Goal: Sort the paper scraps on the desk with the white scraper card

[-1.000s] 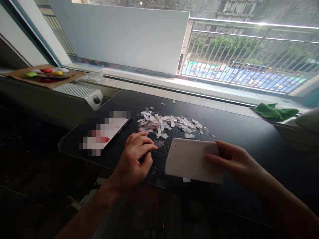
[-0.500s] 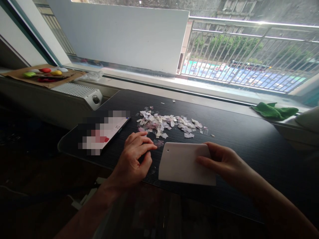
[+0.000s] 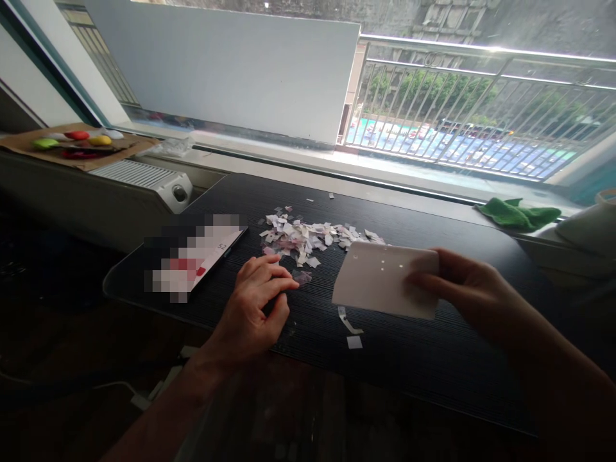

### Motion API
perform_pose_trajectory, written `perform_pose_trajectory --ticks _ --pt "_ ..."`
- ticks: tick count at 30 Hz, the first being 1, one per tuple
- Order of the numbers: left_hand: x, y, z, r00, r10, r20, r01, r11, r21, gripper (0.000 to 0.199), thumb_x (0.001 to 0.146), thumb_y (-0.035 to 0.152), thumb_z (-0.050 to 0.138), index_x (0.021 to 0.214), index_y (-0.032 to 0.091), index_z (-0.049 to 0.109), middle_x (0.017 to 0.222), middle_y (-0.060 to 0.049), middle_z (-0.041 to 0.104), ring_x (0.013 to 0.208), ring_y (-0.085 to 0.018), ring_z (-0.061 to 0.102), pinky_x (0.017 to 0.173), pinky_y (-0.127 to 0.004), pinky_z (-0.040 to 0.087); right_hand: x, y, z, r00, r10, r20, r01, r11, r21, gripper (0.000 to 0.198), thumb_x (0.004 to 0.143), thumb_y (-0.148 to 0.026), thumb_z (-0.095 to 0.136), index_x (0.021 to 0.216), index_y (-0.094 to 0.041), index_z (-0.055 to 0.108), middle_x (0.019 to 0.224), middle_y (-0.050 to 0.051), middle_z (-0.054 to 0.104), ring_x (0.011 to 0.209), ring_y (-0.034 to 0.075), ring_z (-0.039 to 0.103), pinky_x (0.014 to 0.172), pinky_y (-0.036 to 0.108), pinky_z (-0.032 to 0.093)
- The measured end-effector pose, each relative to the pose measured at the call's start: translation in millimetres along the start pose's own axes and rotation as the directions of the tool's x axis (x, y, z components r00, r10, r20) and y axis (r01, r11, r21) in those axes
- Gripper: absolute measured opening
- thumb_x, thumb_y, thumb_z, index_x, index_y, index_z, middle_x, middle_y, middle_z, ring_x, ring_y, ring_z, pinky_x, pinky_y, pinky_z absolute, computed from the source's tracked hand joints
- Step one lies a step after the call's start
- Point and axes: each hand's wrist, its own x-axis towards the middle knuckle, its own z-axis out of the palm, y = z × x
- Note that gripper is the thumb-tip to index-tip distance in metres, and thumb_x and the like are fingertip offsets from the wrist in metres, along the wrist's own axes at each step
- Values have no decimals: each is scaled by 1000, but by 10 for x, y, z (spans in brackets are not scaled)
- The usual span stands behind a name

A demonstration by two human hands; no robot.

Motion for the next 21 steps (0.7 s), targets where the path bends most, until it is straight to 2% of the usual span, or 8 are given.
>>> perform_pose_trajectory --ticks 2,6,10,14,18,21 --pt "3 -5 0 1000 -6 -2 6 1000 -3 23 81 9 52 93 21 68 97 -5 68 118 -27 54 105 -50 41 73 8 -82 1000 -13 15 13 1000 -28 26 66 -43 78 78 -23 68 77 2 72 71 19 67 66 30 55" --pt "7 -20 7 1000 8 -9 -8 1000 -9 23 81 10 52 92 21 68 96 -5 68 117 -27 54 104 -49 43 134 43 -227 993 21 120 -5 992 -128 31 58 -45 81 71 -20 69 70 2 70 66 18 63 58 28 52" --pt "5 -34 8 1000 29 1 -29 1000 -10 22 82 10 52 92 20 68 95 -6 67 116 -29 54 103 -51 43 94 44 -345 992 40 121 -23 989 -143 30 60 -43 80 73 -18 69 71 2 69 65 16 61 56 27 49" --pt "2 -41 0 1000 27 10 -27 1000 -2 21 82 12 52 92 20 69 95 -7 67 115 -30 54 101 -54 43 102 22 -270 994 2 114 8 997 -83 24 61 -37 78 73 -19 67 73 1 68 67 15 61 60 26 49" --pt "-2 -50 -4 1000 19 3 -19 1000 7 21 82 13 52 91 21 69 95 -6 68 115 -31 56 102 -55 43 153 43 -126 981 5 195 8 998 -62 23 63 -34 76 72 -18 64 70 0 65 65 14 59 59 26 48" --pt "2 -65 -4 999 33 4 -33 999 4 21 81 14 53 92 22 69 95 -5 68 115 -31 56 102 -55 43 130 69 -162 965 31 261 -11 997 -78 23 64 -34 76 74 -17 64 72 0 65 67 14 60 61 26 48"
